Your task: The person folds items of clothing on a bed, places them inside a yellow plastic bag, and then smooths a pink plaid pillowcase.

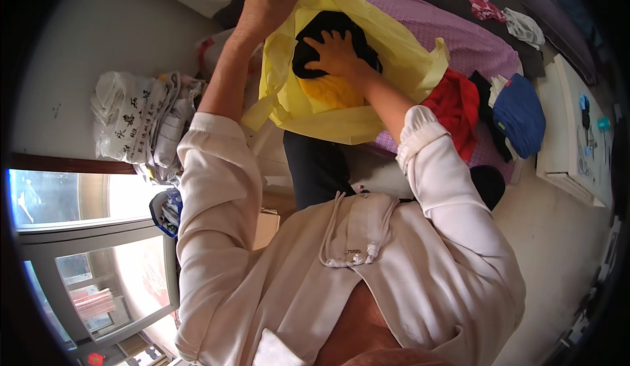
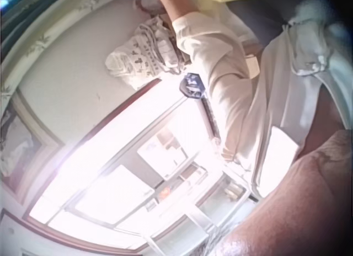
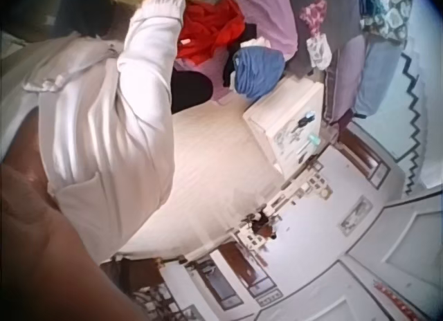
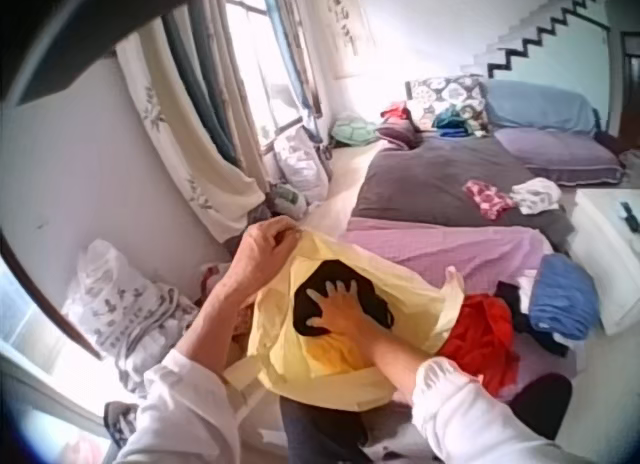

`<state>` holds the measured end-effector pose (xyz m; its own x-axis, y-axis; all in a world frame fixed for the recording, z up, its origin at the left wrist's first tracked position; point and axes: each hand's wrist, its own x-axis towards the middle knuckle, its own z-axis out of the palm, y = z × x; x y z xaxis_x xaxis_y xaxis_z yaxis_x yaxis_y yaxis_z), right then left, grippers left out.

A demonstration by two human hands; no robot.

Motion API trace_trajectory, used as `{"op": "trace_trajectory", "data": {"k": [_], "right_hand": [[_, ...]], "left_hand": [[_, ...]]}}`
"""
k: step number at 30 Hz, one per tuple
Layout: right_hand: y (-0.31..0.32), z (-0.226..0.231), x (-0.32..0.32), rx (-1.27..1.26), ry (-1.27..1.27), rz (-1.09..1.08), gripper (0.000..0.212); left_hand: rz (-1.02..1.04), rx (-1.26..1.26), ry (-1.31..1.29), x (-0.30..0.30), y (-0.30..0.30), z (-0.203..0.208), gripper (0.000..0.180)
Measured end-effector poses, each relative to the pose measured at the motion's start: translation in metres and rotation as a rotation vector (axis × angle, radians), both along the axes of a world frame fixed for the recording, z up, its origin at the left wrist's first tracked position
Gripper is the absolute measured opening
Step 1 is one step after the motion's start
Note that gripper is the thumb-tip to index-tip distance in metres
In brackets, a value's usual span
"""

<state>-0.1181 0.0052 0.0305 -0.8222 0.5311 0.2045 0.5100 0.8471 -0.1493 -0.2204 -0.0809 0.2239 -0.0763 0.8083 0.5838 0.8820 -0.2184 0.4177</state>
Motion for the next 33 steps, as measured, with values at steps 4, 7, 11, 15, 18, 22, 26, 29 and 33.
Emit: {"op": "trace_trajectory", "data": {"k": [4, 7, 11, 15, 18, 22, 26, 29, 33], "right_hand": [[-0.009, 0.014, 0.026, 0.022, -0.025, 0.02, 0.067], [-0.027, 0.021, 0.057, -0.015, 0.109, 0.074, 0.058], [-0.056, 0.037, 0.118, -0.039, 0.328, 0.136, 0.043], [-0.077, 0.046, 0.207, -0.196, 0.604, 0.095, 0.034], [-0.077, 0.043, 0.283, -0.213, 0.773, -0.061, 0.025], [-0.065, 0.035, 0.39, -0.174, 0.818, -0.6, 0.027], [-0.04, 0.023, 0.462, 0.419, 0.53, -0.725, 0.041], [-0.016, 0.017, 0.476, 0.396, 0.317, -0.754, 0.068], [0.009, 0.01, 0.471, 0.269, 0.042, -0.794, 0.095]], "left_hand": [[-0.028, -0.011, 0.117, 0.003, -0.003, 0.001, 0.03], [0.005, 0.023, 0.113, 0.016, -0.015, 0.0, 0.033], [0.049, 0.116, 0.427, 0.063, -0.041, 0.007, 0.046], [-0.094, 0.105, 0.442, 0.137, -0.079, -0.009, 0.047], [-0.218, -0.065, 0.293, 0.176, -0.11, -0.044, 0.045], [-0.352, -0.297, -0.13, 0.192, -0.138, -0.105, 0.032], [-0.321, -0.453, -0.229, 0.191, -0.152, -0.14, 0.026], [-0.308, -0.468, -0.246, 0.19, -0.156, -0.149, 0.023], [-0.271, -0.461, -0.287, 0.191, -0.159, -0.149, 0.022]]}}
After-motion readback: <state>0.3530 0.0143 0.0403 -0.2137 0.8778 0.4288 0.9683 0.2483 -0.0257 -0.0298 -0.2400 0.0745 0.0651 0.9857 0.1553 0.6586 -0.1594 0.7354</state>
